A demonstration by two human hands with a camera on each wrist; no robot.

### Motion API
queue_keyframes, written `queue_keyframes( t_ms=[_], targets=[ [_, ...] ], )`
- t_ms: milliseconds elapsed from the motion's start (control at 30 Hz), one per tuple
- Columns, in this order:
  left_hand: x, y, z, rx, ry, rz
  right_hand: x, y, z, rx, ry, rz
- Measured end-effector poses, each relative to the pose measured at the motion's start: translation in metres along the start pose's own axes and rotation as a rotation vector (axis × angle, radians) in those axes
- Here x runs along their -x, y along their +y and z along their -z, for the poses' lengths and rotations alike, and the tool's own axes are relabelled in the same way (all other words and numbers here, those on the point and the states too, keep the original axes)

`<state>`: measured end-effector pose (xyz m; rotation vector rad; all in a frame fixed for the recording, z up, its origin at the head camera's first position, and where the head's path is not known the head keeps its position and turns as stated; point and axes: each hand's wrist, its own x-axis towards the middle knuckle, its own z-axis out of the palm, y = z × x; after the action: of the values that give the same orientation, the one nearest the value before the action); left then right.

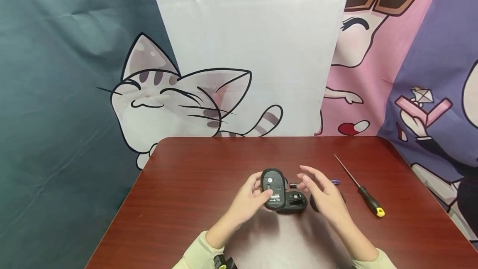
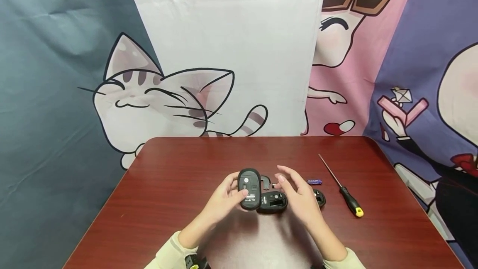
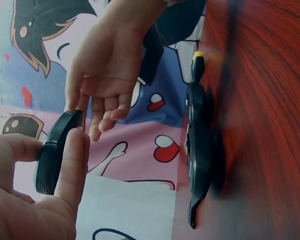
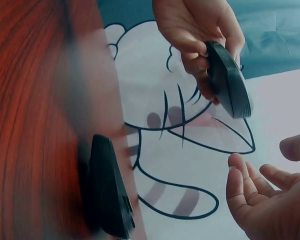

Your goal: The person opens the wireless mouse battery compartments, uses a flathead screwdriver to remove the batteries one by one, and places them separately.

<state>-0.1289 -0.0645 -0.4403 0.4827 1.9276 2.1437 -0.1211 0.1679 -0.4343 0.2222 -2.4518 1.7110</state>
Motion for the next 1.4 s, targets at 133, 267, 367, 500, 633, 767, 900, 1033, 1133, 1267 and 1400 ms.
queue_keyframes(
  t_ms=[133, 267, 367, 500, 633, 767, 900, 1033, 1133, 1267, 1400],
  targets=[
    [0.002, -0.003, -0.002, -0.003, -0.008, 0.008, 0.002, -0.002, -0.008, -0.06, -0.004, -0.02],
    [0.002, -0.004, -0.003, -0.006, -0.008, -0.007, 0.003, -0.004, -0.016, -0.097, -0.012, -0.021],
    [0.001, -0.004, -0.004, -0.013, -0.01, -0.016, 0.002, -0.005, -0.02, -0.112, -0.016, -0.018],
    [-0.001, -0.004, -0.006, -0.016, -0.018, -0.033, 0.002, -0.006, -0.024, -0.102, -0.02, -0.021],
    [-0.002, -0.002, -0.007, -0.033, -0.02, -0.043, 0.003, -0.007, -0.026, -0.1, -0.02, -0.039],
    [-0.003, -0.002, -0.008, -0.05, -0.019, -0.044, 0.004, -0.007, -0.03, -0.111, -0.034, -0.052],
    [-0.003, -0.003, -0.009, -0.056, -0.02, -0.038, 0.005, -0.005, -0.034, -0.095, -0.04, -0.054],
    [-0.004, -0.006, -0.01, -0.064, -0.023, -0.023, 0.007, -0.003, -0.037, -0.108, -0.04, -0.054],
    [-0.004, -0.007, -0.01, -0.08, -0.022, -0.015, 0.008, -0.002, -0.04, -0.139, -0.044, -0.037],
    [-0.004, -0.007, -0.008, -0.133, -0.029, 0.0, 0.01, 0.0, -0.042, -0.145, -0.058, -0.021],
    [-0.006, -0.004, -0.004, -0.199, -0.031, 0.032, 0.011, -0.001, -0.043, -0.147, -0.086, -0.048]
  ],
)
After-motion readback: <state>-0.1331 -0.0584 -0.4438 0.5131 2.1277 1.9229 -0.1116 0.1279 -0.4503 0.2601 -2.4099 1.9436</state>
